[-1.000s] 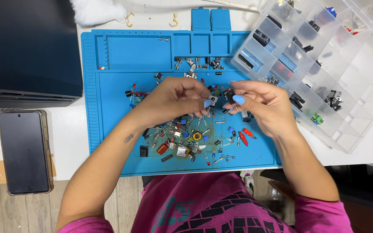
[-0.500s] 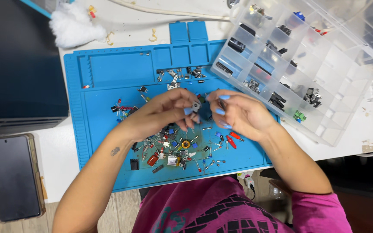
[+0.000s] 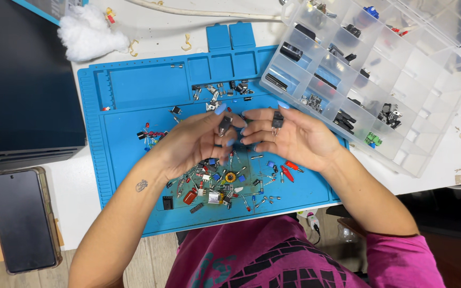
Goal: The person sorts a variety of small electronic components from a blue work mat into a clear, compartmentalized plastic box. They pick up items such as capacitors, resistors, and integrated circuits by hand and place them into specific sections of the organizer.
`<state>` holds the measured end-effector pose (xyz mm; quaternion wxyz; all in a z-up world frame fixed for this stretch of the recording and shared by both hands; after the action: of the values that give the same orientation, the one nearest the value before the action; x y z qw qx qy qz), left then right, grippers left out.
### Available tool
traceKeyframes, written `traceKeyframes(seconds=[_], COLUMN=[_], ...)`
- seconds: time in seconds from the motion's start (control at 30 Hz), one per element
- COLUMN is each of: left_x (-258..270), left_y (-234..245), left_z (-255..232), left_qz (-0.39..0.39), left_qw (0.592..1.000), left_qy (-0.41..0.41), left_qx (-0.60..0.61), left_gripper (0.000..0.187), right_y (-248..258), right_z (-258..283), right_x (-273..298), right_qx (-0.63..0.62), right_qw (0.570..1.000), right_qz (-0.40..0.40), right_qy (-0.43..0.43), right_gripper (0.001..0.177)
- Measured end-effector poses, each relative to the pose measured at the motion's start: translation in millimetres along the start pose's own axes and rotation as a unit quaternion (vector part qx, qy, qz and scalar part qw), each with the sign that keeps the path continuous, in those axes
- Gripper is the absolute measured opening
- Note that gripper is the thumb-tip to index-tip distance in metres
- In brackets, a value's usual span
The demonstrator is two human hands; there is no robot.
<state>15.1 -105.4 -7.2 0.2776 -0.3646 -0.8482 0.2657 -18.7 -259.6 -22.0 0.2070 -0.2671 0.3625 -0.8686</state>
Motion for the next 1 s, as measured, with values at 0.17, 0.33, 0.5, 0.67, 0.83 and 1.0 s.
traceKeyframes(seconds=[0.17,0.33,0.5,0.67,0.83,1.0], left_x=[-0.2,4.8,3.9,4.9,2.6,2.5], left_y=[2.1,0.4,-10.9,4.9,5.0,4.6], left_z=[-2.2,-1.0,-6.4,-2.5,6.5,18.1], left_qz=[0.006,-0.011,-0.008,-0.075,-0.063,-0.07], left_qw=[0.999,0.997,0.99,0.974,0.944,0.917], left_qy=[-0.025,-0.015,-0.018,-0.053,-0.074,-0.061], left_qx=[-0.031,-0.069,-0.141,-0.207,-0.316,-0.387], left_gripper=[0.058,0.049,0.044,0.025,0.01,0.015], right_y=[2.0,15.5,7.4,-3.0,-16.7,-25.8], right_z=[1.9,4.8,12.8,26.0,36.6,25.6], right_x=[-1.6,-3.6,2.1,14.6,28.8,37.3], right_qx=[0.03,0.123,0.167,0.329,0.435,0.463], right_qw=[0.999,0.988,0.975,0.919,0.859,0.836], right_qz=[-0.002,-0.046,-0.07,-0.096,-0.094,-0.061], right_qy=[0.022,0.077,0.128,0.196,0.254,0.288], right_gripper=[0.064,0.058,0.054,0.037,0.026,0.027])
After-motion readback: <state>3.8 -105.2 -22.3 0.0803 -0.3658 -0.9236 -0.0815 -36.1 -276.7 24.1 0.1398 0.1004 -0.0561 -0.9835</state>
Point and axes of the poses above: each hand's wrist, its own x-axis away from the middle knuckle, its own y-axis out of the back of the hand, z = x × y, the point moved 8 cm from there along -x, towards the middle knuckle
